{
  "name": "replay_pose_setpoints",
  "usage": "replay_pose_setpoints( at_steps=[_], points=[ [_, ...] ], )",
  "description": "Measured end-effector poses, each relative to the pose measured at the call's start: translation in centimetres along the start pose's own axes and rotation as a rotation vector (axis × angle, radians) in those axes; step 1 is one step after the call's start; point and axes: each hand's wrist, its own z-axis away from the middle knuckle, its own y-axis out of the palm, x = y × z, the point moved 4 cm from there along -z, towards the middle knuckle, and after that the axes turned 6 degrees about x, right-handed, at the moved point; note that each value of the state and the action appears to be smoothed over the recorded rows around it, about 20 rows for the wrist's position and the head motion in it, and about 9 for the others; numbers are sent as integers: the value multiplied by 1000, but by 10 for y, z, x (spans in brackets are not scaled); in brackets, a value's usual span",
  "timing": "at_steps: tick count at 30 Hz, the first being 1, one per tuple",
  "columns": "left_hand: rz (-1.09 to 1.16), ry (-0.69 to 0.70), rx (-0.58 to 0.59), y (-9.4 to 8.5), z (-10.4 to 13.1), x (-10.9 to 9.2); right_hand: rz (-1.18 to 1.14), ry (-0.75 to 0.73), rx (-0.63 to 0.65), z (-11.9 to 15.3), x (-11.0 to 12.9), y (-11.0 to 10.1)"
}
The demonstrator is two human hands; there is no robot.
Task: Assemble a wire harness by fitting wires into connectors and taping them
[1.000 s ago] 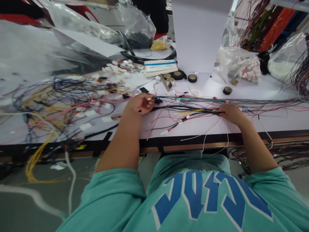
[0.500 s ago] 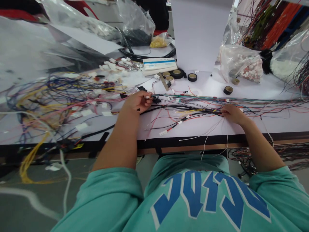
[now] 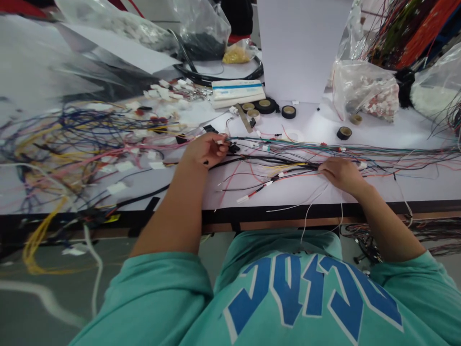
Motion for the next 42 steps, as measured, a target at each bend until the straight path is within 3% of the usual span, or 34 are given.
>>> replay_pose_setpoints(
  at_steps=[3, 6, 13, 18, 29, 36, 42],
  points=[
    [-12, -15, -78, 4, 5, -1, 262, 37, 79, -11, 17, 2],
    [-2, -19, -101, 10, 9, -2, 369, 24, 118, -17, 23, 3],
    [-1, 7, -115, 9, 8, -2, 189, 101, 70, -20, 8, 3],
    [-35, 7, -68, 4, 1, -1, 238, 196, 96, -22, 11, 7],
    [-29, 25, -77, 9, 3, 0, 377, 31, 104, -22, 49, 10],
    [-38, 10, -82, 10, 5, 0, 327, -19, 41, 6, 64, 21],
    [-39, 24, -107, 12, 8, -1, 257, 29, -9, 27, 52, 21]
  ],
)
